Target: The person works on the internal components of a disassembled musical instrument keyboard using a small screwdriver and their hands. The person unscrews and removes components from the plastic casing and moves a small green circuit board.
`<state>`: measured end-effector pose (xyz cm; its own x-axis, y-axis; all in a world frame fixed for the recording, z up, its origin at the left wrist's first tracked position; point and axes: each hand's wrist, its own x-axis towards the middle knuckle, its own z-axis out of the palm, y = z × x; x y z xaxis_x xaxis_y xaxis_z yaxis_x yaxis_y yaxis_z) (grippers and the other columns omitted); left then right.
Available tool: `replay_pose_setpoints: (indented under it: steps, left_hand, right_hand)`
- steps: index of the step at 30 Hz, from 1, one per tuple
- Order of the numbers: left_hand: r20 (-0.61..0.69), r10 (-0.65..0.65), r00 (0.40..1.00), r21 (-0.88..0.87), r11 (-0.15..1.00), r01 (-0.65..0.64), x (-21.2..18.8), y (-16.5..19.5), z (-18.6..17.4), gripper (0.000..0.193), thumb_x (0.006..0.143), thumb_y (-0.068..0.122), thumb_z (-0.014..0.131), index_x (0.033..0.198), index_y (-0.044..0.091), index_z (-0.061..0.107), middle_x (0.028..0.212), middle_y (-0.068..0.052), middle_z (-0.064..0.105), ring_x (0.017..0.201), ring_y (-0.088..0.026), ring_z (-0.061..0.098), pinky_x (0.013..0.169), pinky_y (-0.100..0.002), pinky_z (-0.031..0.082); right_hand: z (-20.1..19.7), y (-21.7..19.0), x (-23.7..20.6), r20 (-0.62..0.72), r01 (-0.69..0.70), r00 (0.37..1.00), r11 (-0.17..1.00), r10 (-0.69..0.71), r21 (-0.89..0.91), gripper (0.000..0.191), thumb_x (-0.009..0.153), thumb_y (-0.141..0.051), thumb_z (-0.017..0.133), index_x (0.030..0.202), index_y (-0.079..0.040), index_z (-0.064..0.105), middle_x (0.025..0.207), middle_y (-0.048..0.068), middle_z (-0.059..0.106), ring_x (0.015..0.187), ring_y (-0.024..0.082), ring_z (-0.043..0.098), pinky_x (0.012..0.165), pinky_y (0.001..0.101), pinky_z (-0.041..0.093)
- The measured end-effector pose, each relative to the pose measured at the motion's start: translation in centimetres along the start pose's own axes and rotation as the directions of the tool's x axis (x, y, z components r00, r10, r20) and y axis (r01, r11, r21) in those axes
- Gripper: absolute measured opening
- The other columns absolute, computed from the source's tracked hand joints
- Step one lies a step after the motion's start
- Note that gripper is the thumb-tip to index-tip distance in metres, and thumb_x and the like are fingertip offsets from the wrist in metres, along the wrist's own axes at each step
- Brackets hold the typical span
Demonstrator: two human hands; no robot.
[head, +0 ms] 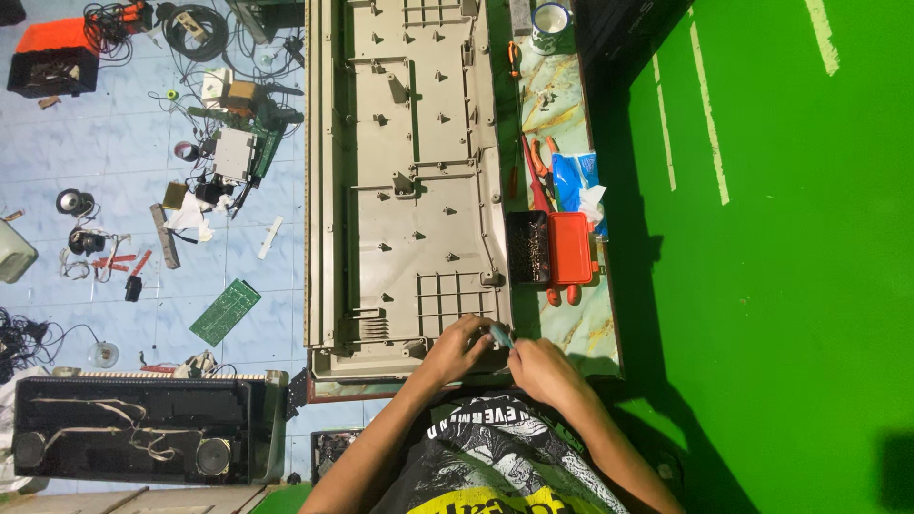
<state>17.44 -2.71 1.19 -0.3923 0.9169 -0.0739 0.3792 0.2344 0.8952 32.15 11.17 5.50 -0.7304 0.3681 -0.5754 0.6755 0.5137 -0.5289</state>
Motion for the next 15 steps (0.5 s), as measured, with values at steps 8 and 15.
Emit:
replay_pose_setpoints:
  steps: [8,15]
  left_hand:
    - [-0.039,-0.064,0.997,0.033,0.997,0.065,0.4,-0.1,-0.5,0.026,0.094,0.016,0.068,0.116,0.002,0.068,0.105,-0.017,0.068,0.097,-0.034,0.068,0.087,-0.043,0.053]
    - [0.01,-0.087,0.996,0.007,0.996,0.087,-0.1,-0.5,-1.3,0.023,0.095,0.016,0.067,0.113,0.003,0.068,0.108,-0.016,0.069,0.097,-0.032,0.069,0.087,-0.041,0.054]
  right_hand:
    - [1.5,-0.2,2.2,0.001,0.006,1.0,0.998,-0.006,-0.067,0.034,0.097,-0.024,0.052,0.087,0.004,0.07,0.077,0.028,0.07,0.072,0.045,0.072,0.07,0.0525,0.058]
    - [1.9,-0.1,-1.2,0.061,0.036,0.998,0.998,-0.033,-0.048,0.031,0.092,-0.022,0.057,0.085,0.003,0.073,0.074,0.026,0.071,0.069,0.042,0.073,0.069,0.05,0.058]
